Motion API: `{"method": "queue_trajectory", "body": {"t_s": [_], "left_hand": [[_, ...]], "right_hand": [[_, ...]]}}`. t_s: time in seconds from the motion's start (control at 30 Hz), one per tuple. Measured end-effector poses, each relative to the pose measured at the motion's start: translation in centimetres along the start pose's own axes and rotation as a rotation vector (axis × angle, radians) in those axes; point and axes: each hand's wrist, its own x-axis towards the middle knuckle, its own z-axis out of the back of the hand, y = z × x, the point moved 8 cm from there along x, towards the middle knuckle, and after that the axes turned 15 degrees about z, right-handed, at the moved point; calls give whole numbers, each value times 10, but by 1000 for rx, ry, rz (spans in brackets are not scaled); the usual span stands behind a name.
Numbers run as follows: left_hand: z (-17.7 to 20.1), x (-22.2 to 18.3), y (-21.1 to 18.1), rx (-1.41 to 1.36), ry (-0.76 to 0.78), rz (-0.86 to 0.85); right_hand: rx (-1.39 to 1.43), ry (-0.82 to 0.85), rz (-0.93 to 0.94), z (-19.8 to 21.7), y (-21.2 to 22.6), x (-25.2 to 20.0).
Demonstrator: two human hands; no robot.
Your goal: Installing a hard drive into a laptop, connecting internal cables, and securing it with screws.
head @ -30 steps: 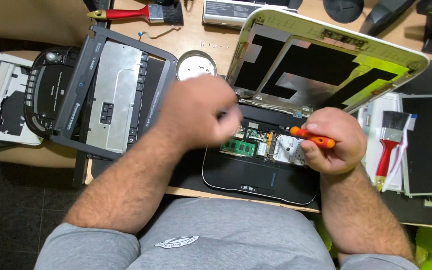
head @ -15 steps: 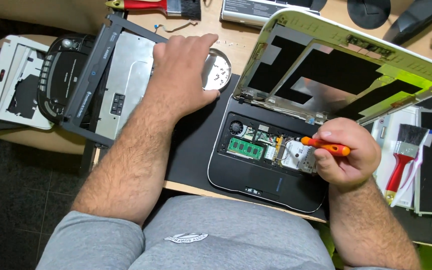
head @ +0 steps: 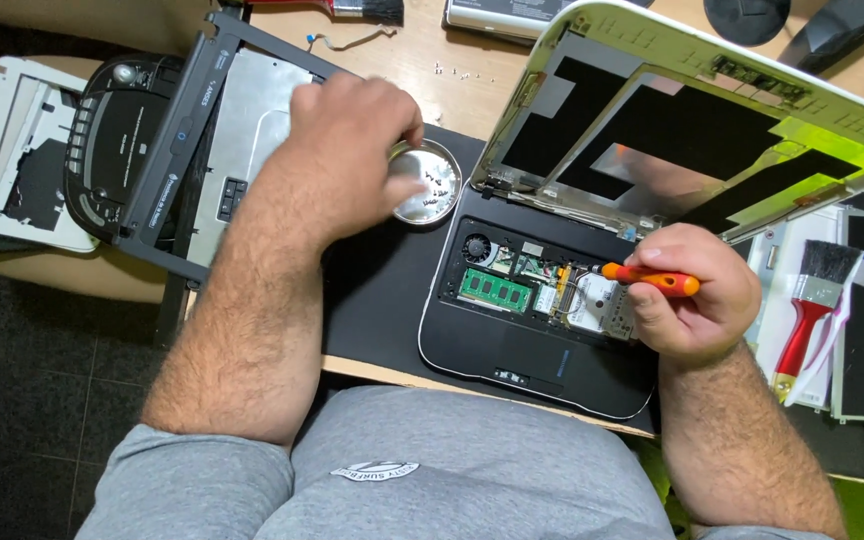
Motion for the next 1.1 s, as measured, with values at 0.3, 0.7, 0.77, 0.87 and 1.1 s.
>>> {"method": "queue_trajectory", "body": {"t_s": [0.3,0.7,0.77,0.87,1.1], "left_hand": [[-17,15,1,159,-174,-127],[-27,16,-6,56,-388,-319],[-31,17,-8,78,-392,-322],[-33,19,-10,104,-418,-326],[-36,16,-14,127,-512,-395]], "right_hand": [[-6,-9,4,1,-2,-8],[-13,30,-19,-4,4,4],[-10,32,-14,-4,4,3],[0,36,-9,-4,4,3],[14,39,-17,-5,8,10]]}}
